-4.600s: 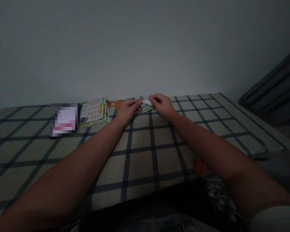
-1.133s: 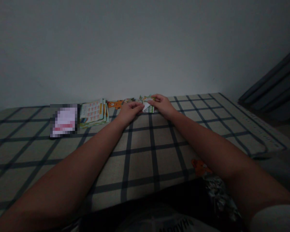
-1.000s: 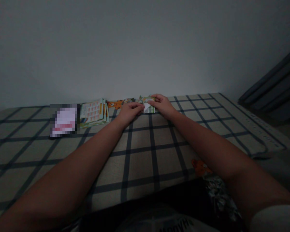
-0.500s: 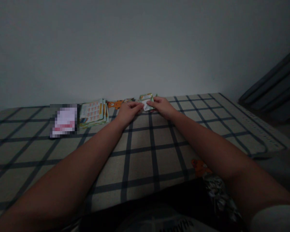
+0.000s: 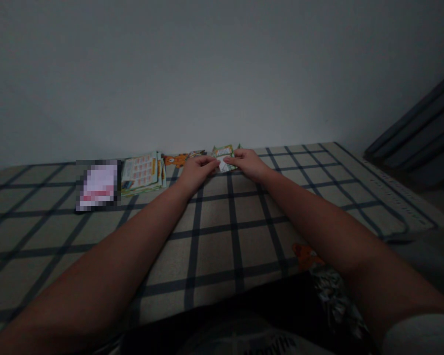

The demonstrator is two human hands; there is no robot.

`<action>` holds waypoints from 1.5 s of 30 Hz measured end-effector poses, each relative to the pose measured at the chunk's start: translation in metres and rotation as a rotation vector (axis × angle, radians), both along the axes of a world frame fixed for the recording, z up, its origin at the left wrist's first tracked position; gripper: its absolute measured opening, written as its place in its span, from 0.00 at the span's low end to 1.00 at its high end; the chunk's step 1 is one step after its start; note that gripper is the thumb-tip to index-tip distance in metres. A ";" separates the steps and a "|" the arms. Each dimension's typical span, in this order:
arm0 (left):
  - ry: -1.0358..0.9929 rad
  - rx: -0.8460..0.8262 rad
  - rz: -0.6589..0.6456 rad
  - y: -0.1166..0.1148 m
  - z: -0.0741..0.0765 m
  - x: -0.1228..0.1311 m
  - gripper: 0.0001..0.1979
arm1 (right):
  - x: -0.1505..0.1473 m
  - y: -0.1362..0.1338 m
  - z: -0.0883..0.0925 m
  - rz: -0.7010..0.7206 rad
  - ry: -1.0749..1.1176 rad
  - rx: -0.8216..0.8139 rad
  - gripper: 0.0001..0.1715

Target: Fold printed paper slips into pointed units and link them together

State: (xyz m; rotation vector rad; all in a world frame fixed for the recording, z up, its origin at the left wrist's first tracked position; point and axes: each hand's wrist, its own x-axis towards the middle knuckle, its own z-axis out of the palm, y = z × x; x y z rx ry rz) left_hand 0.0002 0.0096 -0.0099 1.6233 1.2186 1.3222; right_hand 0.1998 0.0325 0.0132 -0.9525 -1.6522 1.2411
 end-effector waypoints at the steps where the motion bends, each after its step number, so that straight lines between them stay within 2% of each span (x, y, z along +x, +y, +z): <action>1: -0.013 -0.003 0.003 0.000 0.000 0.000 0.17 | 0.000 0.000 -0.001 0.013 0.008 -0.006 0.08; 9: 0.009 0.052 0.036 0.002 0.000 -0.002 0.16 | -0.002 0.005 -0.008 0.023 0.058 -0.032 0.12; 15: -0.001 0.058 0.025 0.000 0.000 -0.001 0.14 | 0.001 0.009 -0.009 -0.064 -0.017 0.061 0.18; 18: -0.059 0.007 -0.025 0.001 -0.001 0.000 0.14 | 0.002 0.008 -0.007 -0.050 -0.017 0.106 0.20; 22: -0.151 -0.064 -0.093 0.003 -0.003 0.001 0.14 | 0.002 0.007 -0.007 -0.026 -0.014 0.081 0.21; 25: -0.124 -0.069 -0.076 0.003 -0.002 0.001 0.15 | 0.002 0.008 -0.008 -0.040 -0.004 0.089 0.22; 27: -0.086 -0.044 -0.036 0.002 -0.001 0.001 0.15 | 0.000 0.008 -0.009 -0.042 0.024 0.072 0.20; 33: -0.071 0.014 0.024 0.000 0.002 0.002 0.16 | -0.004 0.007 -0.009 0.066 0.105 -0.131 0.10; 40: -0.079 -0.029 -0.046 0.004 -0.004 -0.001 0.16 | -0.003 0.008 -0.008 0.057 -0.018 -0.024 0.06; 45: -0.056 -0.034 -0.003 0.005 -0.004 -0.001 0.15 | -0.005 0.006 -0.009 0.073 -0.018 -0.021 0.06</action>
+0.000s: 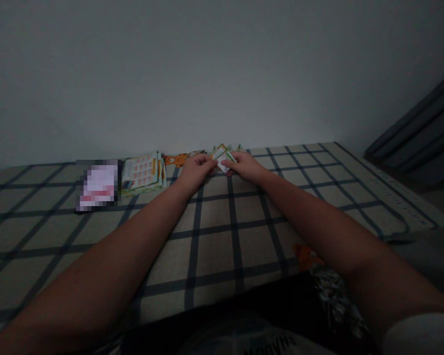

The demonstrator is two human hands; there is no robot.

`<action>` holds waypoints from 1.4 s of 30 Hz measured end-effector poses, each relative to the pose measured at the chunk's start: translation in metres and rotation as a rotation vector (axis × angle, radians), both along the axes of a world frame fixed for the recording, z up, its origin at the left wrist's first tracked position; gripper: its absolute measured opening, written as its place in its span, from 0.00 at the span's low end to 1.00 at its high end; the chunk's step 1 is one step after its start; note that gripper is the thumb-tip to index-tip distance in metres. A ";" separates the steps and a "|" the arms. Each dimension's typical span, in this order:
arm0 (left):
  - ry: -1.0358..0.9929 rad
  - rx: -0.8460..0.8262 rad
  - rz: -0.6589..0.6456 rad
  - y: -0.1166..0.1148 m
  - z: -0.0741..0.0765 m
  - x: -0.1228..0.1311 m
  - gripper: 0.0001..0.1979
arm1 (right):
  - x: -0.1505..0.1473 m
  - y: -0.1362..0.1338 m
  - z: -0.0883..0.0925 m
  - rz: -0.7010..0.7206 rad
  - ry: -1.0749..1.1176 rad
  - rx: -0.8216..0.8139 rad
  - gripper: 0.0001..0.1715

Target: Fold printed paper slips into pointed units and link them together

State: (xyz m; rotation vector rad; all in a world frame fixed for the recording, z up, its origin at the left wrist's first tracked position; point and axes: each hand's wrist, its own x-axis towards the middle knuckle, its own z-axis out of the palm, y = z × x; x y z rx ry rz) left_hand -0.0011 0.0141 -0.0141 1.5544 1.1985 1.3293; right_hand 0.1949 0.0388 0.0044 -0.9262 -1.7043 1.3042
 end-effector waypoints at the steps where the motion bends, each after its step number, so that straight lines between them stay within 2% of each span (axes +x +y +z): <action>1: -0.003 0.023 0.007 0.000 0.000 0.000 0.15 | 0.000 0.000 0.000 -0.010 0.026 -0.015 0.06; 6: -0.031 0.082 0.021 -0.002 0.004 0.001 0.15 | 0.001 -0.001 0.000 0.002 0.103 -0.155 0.05; 9: -0.036 0.081 0.012 -0.003 0.005 0.001 0.15 | 0.000 -0.001 0.000 0.034 0.106 -0.186 0.04; 17: -0.102 0.043 -0.045 -0.001 0.003 0.000 0.13 | 0.001 -0.005 0.005 0.062 0.015 -0.088 0.06; 22: -0.008 0.073 -0.009 0.001 -0.002 -0.002 0.16 | 0.000 -0.010 0.008 0.119 -0.024 -0.101 0.07; 27: 0.043 0.081 -0.039 -0.002 0.000 -0.001 0.21 | 0.001 -0.011 0.009 0.136 -0.081 -0.083 0.07; 31: -0.020 0.117 -0.012 0.000 0.001 -0.002 0.20 | 0.003 -0.015 0.013 0.139 -0.147 -0.045 0.13; 35: -0.120 0.084 0.027 0.003 -0.002 -0.003 0.20 | 0.004 -0.018 0.015 0.171 -0.190 0.018 0.14; 42: -0.143 0.007 0.030 0.006 -0.007 -0.003 0.13 | 0.004 -0.010 0.007 0.160 -0.178 0.038 0.14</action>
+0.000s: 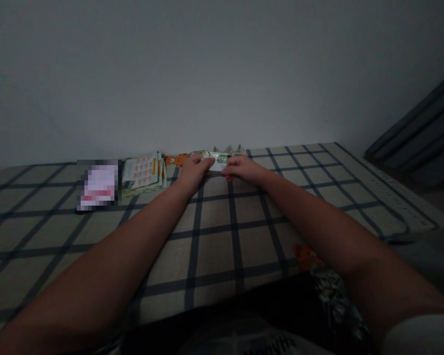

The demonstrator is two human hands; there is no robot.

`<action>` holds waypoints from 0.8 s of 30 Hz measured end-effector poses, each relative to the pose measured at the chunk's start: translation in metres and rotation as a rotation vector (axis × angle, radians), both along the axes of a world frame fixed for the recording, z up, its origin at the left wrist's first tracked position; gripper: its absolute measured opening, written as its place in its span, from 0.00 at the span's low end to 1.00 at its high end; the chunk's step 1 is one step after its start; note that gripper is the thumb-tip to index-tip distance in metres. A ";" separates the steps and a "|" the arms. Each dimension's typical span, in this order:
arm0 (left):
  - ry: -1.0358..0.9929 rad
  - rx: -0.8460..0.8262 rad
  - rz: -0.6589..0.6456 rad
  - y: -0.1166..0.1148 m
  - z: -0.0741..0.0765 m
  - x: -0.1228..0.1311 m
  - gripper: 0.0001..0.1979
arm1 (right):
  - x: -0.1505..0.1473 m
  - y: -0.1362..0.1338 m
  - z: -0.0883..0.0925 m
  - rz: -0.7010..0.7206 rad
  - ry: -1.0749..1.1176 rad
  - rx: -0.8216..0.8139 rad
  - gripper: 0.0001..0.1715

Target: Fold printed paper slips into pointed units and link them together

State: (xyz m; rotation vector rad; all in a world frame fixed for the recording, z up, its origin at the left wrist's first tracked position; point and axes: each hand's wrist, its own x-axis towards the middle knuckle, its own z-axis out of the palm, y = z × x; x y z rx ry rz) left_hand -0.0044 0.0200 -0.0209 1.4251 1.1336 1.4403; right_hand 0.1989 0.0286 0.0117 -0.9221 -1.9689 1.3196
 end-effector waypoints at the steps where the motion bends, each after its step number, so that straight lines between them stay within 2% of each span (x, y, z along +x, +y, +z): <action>1: 0.008 -0.007 -0.007 0.000 0.000 0.000 0.13 | 0.000 0.001 -0.001 0.003 0.002 0.001 0.14; 7: 0.040 -0.010 -0.025 -0.004 0.002 0.002 0.18 | 0.000 0.000 0.000 0.000 0.045 -0.027 0.13; 14: 0.081 0.078 -0.068 -0.006 0.006 0.001 0.22 | -0.001 -0.007 0.006 -0.032 -0.006 -0.016 0.16; 19: -0.044 0.047 -0.049 -0.003 0.002 0.002 0.24 | -0.001 -0.007 0.006 -0.041 -0.030 0.010 0.18; 24: -0.163 -0.023 -0.093 -0.003 0.003 0.004 0.21 | -0.002 -0.006 0.004 -0.010 -0.024 0.022 0.18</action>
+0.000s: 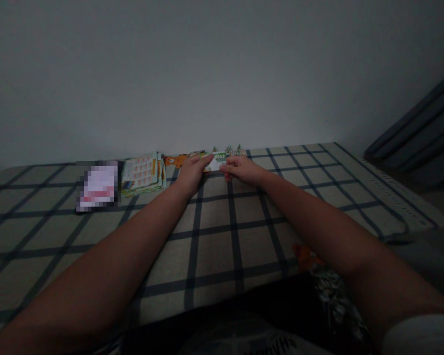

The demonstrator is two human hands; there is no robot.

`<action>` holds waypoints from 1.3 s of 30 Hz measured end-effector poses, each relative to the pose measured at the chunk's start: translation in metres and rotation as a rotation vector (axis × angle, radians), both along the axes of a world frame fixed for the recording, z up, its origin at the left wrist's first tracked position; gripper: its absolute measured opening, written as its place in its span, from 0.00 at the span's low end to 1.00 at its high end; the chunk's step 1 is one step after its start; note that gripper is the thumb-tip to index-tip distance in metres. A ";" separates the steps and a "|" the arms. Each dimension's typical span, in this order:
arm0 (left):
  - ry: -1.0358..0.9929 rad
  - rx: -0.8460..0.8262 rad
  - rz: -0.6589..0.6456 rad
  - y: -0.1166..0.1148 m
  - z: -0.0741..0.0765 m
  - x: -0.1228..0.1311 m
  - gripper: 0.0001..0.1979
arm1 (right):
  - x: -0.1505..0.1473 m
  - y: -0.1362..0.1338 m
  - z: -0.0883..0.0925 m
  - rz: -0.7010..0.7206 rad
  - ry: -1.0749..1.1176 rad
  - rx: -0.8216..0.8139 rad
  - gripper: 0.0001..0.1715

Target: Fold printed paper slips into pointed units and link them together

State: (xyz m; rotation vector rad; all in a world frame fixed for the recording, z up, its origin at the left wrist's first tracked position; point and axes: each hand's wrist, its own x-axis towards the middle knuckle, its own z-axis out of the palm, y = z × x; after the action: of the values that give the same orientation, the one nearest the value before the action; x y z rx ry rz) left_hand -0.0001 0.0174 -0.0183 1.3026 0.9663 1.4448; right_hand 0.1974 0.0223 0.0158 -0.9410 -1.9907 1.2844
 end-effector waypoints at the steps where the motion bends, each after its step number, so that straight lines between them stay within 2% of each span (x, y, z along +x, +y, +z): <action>1: -0.005 -0.003 -0.009 0.000 0.000 0.000 0.21 | 0.000 0.001 -0.001 -0.003 0.005 0.000 0.18; 6: 0.079 0.017 -0.009 0.001 0.001 0.000 0.23 | -0.001 0.006 -0.004 -0.069 0.049 -0.006 0.19; 12: 0.218 -0.007 -0.035 0.001 -0.001 -0.001 0.20 | -0.001 0.010 -0.004 -0.136 0.150 -0.073 0.16; 18: 0.295 0.118 -0.010 0.000 0.000 -0.004 0.20 | -0.003 0.010 -0.006 -0.127 0.199 -0.145 0.15; 27: 0.265 0.018 0.038 0.005 -0.003 -0.002 0.22 | 0.000 0.008 -0.006 -0.246 0.152 0.130 0.18; 30: 0.184 0.005 0.013 0.001 0.003 0.001 0.20 | 0.002 0.007 -0.007 -0.268 0.143 0.242 0.15; 35: 0.103 0.004 -0.014 0.001 0.005 0.002 0.12 | 0.003 0.013 -0.013 -0.253 0.165 0.293 0.08; 37: 0.114 0.005 -0.002 0.005 0.001 -0.001 0.13 | 0.004 0.016 -0.015 -0.220 0.128 0.332 0.11; 39: 0.104 0.011 0.040 0.009 -0.003 -0.003 0.18 | 0.005 0.017 -0.015 -0.205 0.078 0.390 0.16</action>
State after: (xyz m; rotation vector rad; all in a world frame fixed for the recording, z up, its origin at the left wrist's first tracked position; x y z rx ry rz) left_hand -0.0034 0.0262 -0.0218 1.3850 1.0597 1.4251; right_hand 0.2019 0.0397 0.0003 -0.8604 -1.9316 0.7717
